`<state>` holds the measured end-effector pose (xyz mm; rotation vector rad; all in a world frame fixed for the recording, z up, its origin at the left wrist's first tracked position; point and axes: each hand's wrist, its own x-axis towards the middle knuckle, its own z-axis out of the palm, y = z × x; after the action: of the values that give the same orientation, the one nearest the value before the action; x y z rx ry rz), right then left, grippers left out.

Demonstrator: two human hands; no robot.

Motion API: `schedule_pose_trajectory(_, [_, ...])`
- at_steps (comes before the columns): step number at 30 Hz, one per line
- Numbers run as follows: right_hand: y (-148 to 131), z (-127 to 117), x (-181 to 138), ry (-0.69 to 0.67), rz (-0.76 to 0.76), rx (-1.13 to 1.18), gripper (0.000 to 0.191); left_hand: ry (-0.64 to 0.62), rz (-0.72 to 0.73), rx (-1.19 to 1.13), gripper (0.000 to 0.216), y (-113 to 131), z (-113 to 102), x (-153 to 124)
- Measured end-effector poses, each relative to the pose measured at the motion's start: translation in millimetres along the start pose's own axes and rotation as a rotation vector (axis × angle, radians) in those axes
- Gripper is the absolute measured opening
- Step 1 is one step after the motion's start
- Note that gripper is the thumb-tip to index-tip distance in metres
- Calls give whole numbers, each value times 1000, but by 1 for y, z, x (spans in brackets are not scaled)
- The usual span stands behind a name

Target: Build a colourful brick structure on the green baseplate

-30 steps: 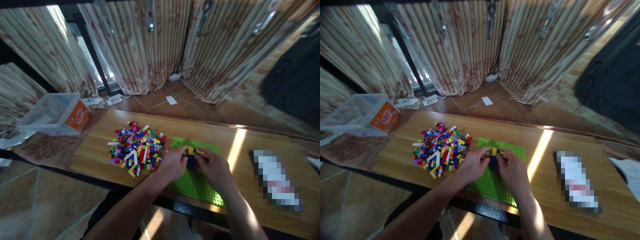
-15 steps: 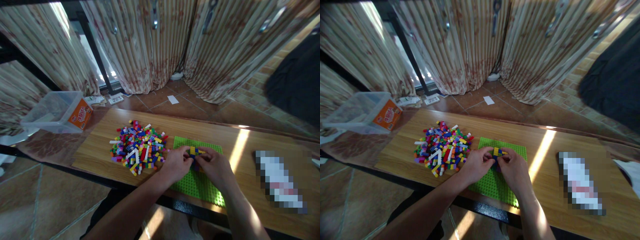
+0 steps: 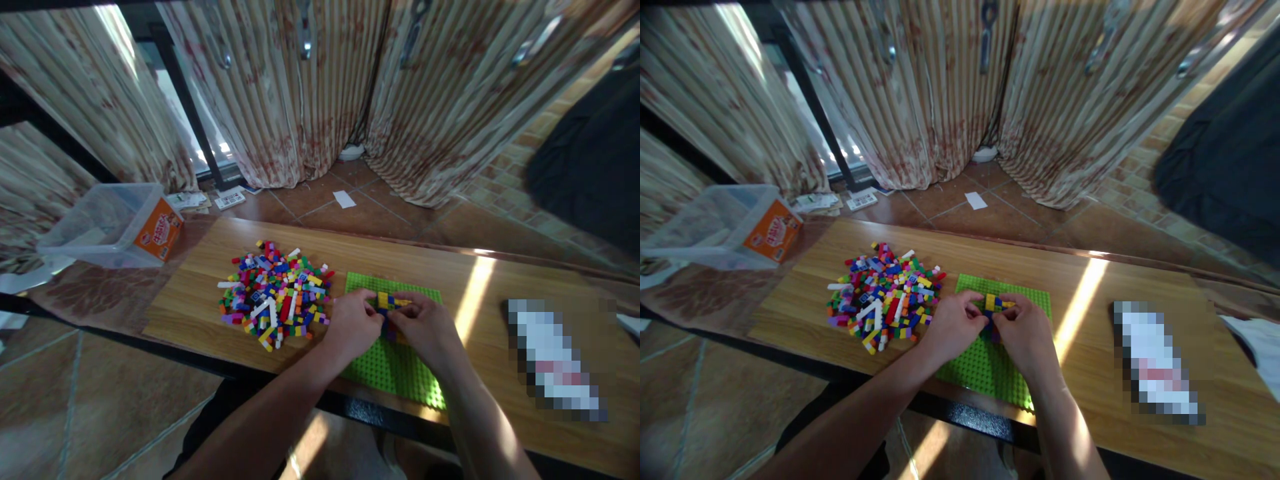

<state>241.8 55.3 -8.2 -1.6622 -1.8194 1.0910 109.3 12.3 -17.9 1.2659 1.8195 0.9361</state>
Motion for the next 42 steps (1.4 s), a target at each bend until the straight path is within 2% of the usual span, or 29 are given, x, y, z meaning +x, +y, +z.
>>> schedule_pose_trajectory(10, [1, -2, 8, -26, -25, -40, 37, -60, -109, -8, 36, -2, -2, 10])
schedule_pose_trajectory(16, [14, -2, 8, -37, -23, 142, 35, -137, -134, -137, 30, -7, -5, 12])
schedule_pose_trajectory(18, [17, -5, 8, -1, 5, 214, 37, -174, -185, -233, 25, -7, -7, 13])
schedule_pose_trajectory(21, [18, -13, 8, 120, 35, 294, 41, -212, -245, -360, 11, -6, -8, 14])
schedule_pose_trajectory(24, [17, -20, 8, 216, 25, 366, 42, -198, -231, -356, 10, -6, -7, 13])
schedule_pose_trajectory(26, [19, -23, 7, 213, 14, 369, 43, -183, -198, -311, 11, -7, -6, 13])
schedule_pose_trajectory(29, [23, -20, 6, 128, -9, 273, 41, -161, -165, -241, 11, -9, -3, 13])
schedule_pose_trajectory(33, [21, -14, 2, 37, -80, -31, 26, -154, -150, -167, 13, -10, -2, 14])
schedule_pose_trajectory(36, [13, -11, -2, 1, -164, -210, 26, -167, -133, -128, 15, -9, -4, 15])
schedule_pose_trajectory(42, [3, -9, -1, -45, -179, -264, 28, -177, -115, -89, 17, -10, -4, 17])
